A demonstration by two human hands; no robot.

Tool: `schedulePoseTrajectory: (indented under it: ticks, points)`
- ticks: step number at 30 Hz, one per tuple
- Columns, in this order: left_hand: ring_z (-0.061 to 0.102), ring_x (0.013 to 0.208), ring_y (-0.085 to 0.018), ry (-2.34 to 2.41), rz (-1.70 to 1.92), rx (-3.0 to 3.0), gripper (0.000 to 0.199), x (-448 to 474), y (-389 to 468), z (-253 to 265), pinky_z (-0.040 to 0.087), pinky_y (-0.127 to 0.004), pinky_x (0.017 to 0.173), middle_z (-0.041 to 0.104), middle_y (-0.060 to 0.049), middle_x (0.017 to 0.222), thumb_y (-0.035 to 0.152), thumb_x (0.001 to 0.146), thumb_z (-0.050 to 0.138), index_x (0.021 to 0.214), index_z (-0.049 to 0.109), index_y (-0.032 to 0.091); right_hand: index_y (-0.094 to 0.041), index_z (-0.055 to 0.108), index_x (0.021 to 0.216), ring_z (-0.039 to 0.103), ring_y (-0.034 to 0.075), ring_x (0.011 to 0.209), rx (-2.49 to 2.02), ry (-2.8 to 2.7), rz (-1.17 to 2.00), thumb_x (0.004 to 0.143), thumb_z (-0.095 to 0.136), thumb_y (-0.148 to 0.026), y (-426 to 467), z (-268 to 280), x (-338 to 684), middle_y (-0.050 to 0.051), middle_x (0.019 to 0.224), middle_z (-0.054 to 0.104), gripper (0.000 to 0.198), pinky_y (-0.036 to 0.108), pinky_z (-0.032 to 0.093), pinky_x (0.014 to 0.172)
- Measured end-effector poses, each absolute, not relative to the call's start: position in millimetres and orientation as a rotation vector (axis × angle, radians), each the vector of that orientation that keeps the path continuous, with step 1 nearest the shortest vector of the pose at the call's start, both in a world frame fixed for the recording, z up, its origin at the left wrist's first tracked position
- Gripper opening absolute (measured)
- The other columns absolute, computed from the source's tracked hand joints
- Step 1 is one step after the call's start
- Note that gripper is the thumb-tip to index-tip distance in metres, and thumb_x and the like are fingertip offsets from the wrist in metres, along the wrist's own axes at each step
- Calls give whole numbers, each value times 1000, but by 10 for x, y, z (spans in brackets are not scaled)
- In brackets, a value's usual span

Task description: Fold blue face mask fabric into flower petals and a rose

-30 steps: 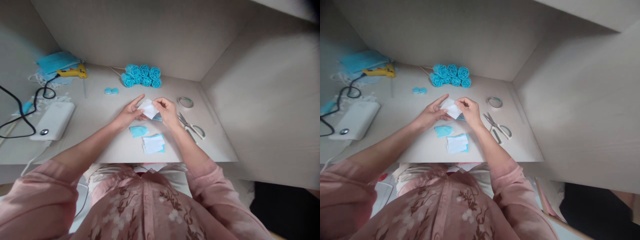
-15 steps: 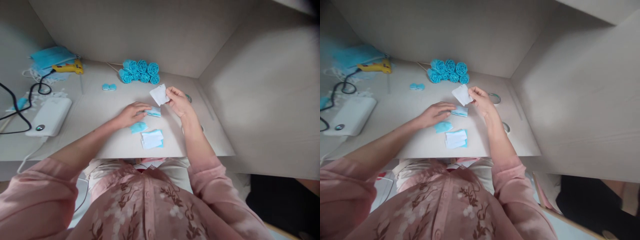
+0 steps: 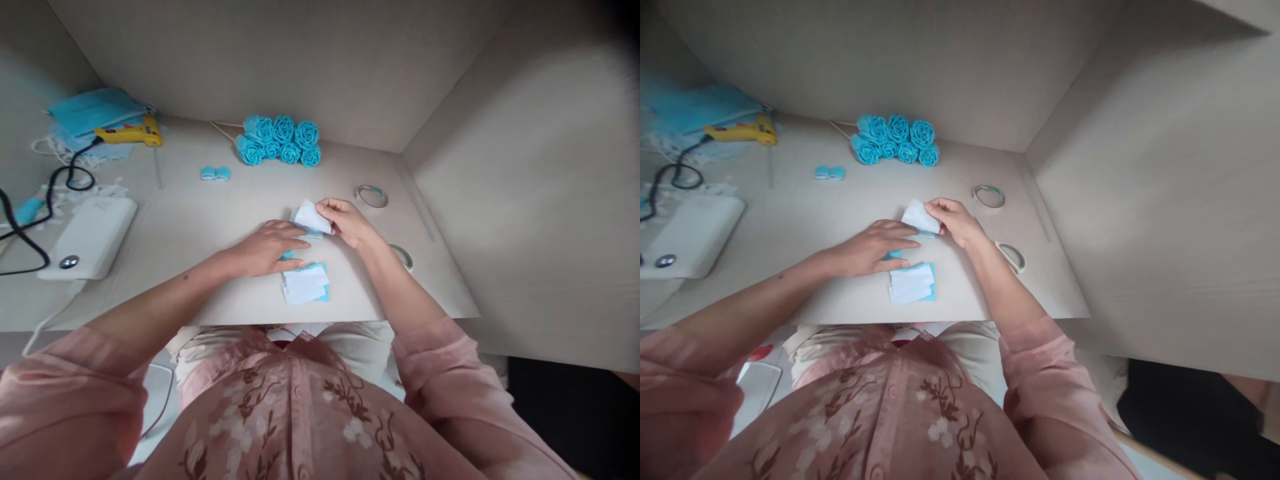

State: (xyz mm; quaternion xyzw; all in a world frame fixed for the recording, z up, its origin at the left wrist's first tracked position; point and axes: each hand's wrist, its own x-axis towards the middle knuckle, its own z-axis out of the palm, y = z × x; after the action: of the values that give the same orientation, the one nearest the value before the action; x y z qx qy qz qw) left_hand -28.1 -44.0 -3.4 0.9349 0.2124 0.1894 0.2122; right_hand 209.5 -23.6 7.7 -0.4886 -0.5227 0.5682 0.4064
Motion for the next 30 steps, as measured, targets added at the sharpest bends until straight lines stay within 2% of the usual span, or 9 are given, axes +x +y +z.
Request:
schedulePoseTrajectory:
  ticks: [5, 9, 12, 15, 19, 22, 24, 27, 30]
  points:
    - [55, 131, -34, 597, 510, 2675, 48, -279, -463, -8, 36, -49, 110, 63, -15, 141, 56, 97, 52, 123, 72, 21, -21, 62, 78, 38, 8, 48, -1359, -1428, 1247, 74, 73, -56, -237, -20, 2048, -7, 59, 48, 38, 24, 27, 43]
    - [59, 126, -32, 596, 524, 2727, 45, -290, -442, 4, 41, -46, 106, 67, -14, 134, 51, 97, 54, 122, 71, 18, -19, 61, 81, 41, 9, 54, -1416, -1609, 1016, 85, 59, -40, -231, -44, 1983, -5, 65, 53, 22, 24, 30, 52]
    - [70, 101, -25, 684, 671, 2683, 35, -298, -405, 28, 49, -38, 91, 78, -10, 107, 44, 98, 54, 104, 76, 18, -18, 62, 82, 46, 10, 62, -1434, -1704, 859, 86, 56, -33, -238, -52, 1934, -3, 68, 57, 17, 25, 34, 62]
    - [69, 81, -20, 831, 930, 2561, 32, -292, -374, 69, 50, -32, 77, 76, -8, 85, 36, 98, 52, 87, 75, 17, -18, 63, 84, 48, 12, 63, -1462, -1742, 798, 87, 54, -34, -256, -52, 1913, -3, 67, 58, 19, 26, 35, 65]
    - [69, 100, -23, 724, 1049, 2528, 27, -236, -378, 64, 52, -36, 92, 77, -12, 105, 30, 96, 54, 103, 75, 15, -17, 63, 84, 51, 12, 63, -1491, -1744, 746, 89, 53, -35, -267, -52, 1904, -2, 68, 61, 21, 26, 37, 67]
    - [65, 119, -26, 641, 896, 2579, 32, -193, -406, -7, 47, -42, 107, 72, -11, 126, 31, 95, 55, 120, 72, 19, -17, 65, 84, 54, 13, 66, -1488, -1755, 715, 90, 53, -33, -257, -64, 1892, 0, 73, 66, 21, 26, 39, 70]
    - [61, 127, -27, 630, 764, 2606, 37, -183, -419, -60, 44, -46, 111, 68, -11, 134, 35, 95, 57, 127, 70, 22, -17, 67, 85, 57, 13, 68, -1501, -1773, 697, 90, 54, -31, -251, -73, 1890, 1, 76, 69, 20, 26, 41, 71]
    - [59, 130, -30, 628, 635, 2630, 39, -192, -417, -110, 42, -50, 112, 67, -12, 137, 41, 95, 57, 126, 70, 22, -17, 72, 91, 63, 17, 73, -1585, -1814, 573, 92, 53, -28, -267, -54, 1918, 4, 83, 73, 22, 28, 44, 73]
    - [59, 130, -32, 628, 584, 2664, 40, -205, -404, -123, 42, -52, 111, 66, -13, 137, 45, 96, 55, 122, 72, 21, -18, 74, 109, 66, 21, 86, -1653, -1832, 250, 94, 51, -24, -326, 25, 1977, 9, 102, 76, 28, 32, 46, 80]
